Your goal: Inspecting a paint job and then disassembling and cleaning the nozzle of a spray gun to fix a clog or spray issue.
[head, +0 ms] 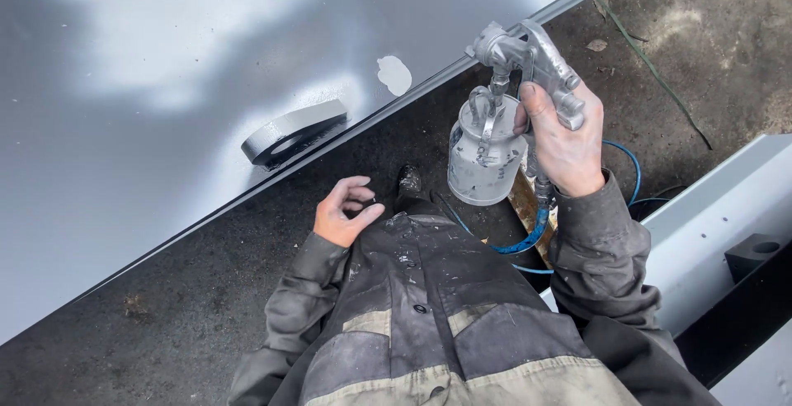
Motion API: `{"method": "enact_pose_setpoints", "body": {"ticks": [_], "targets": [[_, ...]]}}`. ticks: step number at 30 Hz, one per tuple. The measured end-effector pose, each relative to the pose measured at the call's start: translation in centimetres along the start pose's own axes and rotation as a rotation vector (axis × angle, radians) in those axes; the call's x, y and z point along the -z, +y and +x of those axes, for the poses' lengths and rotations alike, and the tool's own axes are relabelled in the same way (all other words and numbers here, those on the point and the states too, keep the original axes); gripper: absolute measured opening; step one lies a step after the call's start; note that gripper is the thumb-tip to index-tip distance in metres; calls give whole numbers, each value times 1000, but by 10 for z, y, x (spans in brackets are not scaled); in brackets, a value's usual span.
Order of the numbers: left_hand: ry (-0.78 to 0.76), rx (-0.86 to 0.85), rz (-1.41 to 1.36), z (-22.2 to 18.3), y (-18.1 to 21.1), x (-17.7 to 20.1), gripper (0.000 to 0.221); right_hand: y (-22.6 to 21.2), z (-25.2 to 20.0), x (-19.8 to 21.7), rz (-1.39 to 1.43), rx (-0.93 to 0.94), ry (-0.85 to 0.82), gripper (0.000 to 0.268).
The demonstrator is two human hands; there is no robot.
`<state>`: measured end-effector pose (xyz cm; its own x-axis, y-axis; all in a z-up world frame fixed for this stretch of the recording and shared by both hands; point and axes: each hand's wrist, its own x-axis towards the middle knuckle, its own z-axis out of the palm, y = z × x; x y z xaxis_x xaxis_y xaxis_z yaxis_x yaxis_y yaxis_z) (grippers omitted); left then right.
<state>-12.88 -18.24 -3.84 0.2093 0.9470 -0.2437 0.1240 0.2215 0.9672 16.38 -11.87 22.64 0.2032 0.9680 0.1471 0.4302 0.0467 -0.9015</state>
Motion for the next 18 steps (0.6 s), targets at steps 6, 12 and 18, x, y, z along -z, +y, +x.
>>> {"method": "enact_pose_setpoints", "body": {"ticks": [6, 12, 18], "targets": [[-483, 119, -599, 59, 14, -145, 140, 17, 0, 11, 118, 31, 103, 29], [-356, 555, -1187, 76, 77, -163, 102, 24, -18, 23, 90, -19, 65, 47], [-379, 597, -1217, 69, 67, -172, 102, 46, -29, 36, 90, -109, 155, 42]]}}
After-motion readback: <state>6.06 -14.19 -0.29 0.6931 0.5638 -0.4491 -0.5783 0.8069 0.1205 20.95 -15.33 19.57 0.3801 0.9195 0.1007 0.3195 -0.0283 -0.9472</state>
